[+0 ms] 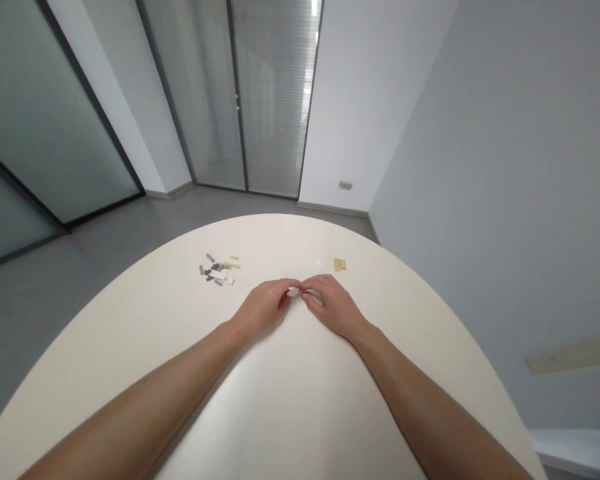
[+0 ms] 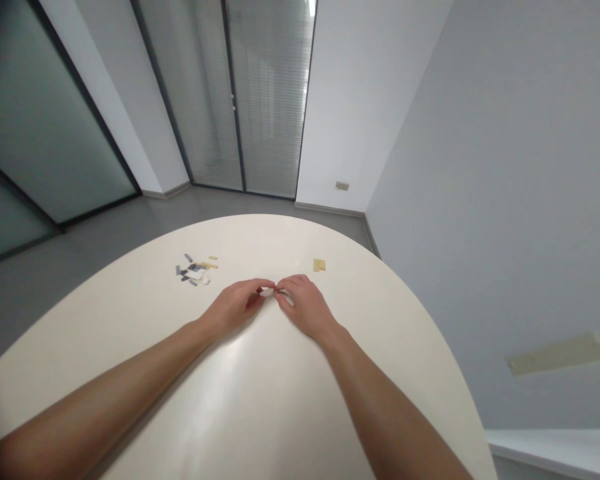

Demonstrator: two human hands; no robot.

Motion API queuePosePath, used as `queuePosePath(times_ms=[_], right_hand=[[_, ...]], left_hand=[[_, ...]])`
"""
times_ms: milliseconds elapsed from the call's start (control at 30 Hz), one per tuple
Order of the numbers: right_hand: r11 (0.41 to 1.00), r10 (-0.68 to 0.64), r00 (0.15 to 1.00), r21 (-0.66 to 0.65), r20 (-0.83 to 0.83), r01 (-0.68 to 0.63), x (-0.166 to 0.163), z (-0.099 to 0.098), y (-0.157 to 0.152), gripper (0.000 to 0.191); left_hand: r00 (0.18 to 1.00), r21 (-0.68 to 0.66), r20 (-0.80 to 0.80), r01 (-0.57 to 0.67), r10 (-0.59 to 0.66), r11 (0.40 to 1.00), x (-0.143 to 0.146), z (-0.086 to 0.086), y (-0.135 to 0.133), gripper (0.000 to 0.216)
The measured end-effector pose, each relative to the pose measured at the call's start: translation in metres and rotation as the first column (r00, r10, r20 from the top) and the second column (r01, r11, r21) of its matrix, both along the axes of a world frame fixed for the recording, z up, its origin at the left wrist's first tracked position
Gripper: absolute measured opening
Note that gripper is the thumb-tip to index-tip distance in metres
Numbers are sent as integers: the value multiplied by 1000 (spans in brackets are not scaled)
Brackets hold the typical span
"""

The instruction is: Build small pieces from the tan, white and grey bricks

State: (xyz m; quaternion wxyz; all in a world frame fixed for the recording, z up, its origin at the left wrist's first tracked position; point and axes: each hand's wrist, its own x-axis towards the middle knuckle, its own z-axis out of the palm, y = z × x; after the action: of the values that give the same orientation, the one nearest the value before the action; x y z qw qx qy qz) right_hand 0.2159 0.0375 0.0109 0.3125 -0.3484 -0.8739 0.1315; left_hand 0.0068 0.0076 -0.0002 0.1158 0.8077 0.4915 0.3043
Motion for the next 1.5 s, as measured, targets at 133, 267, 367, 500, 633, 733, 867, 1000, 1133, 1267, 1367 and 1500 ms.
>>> queuePosePath(times_ms=[133,267,367,500,633,733,867,1000,1133,1267,1367,1500], right_hand=[[1000,3,1000,-11,3,-3,0,0,0,13],[1000,0,1000,-19,-8,0,1,0,0,13],[1000,5,1000,-23,-3,-5,1,0,0,13],[1000,13,1000,-28,11,-13,1,2,-1,14],[999,16,1000,-36,18,-15,0,5,-3,13],[999,-1,1000,-53,16,1,-1,6,-4,11],[994,-66,998,-87,17,67,-2,5,-4,10],[992,-70,997,-104,23,72,-2,5,-5,11],[991,-74,997,-110,25,76,-2,6,-5,13],[990,-78,996,-117,31,81,-2,6,-5,13],[991,-71,997,-112,38,75,-2,6,-5,11],[996,-29,999,-84,22,31,-1,5,-4,9]], left_hand=[[1000,-18,-18,3,-4,1000,0,3,-1,42],[1000,-38,12,10,-10,999,-1,5,-2,41],[998,-56,59,10,-7,998,-1,3,-2,39],[995,-74,95,20,-13,997,-1,1,-1,37],[997,-81,72,1,5,997,-1,3,-2,35],[998,-84,26,-59,62,995,0,8,-4,34],[990,-87,-3,-142,142,986,1,13,-6,32],[990,-84,-4,-141,141,986,1,14,-7,29],[988,-65,-11,-152,152,986,1,13,-7,27],[987,-68,-16,-161,161,985,1,14,-7,23],[988,-61,-9,-156,155,986,0,13,-7,22],[989,-47,7,-148,148,988,-1,11,-6,22]])
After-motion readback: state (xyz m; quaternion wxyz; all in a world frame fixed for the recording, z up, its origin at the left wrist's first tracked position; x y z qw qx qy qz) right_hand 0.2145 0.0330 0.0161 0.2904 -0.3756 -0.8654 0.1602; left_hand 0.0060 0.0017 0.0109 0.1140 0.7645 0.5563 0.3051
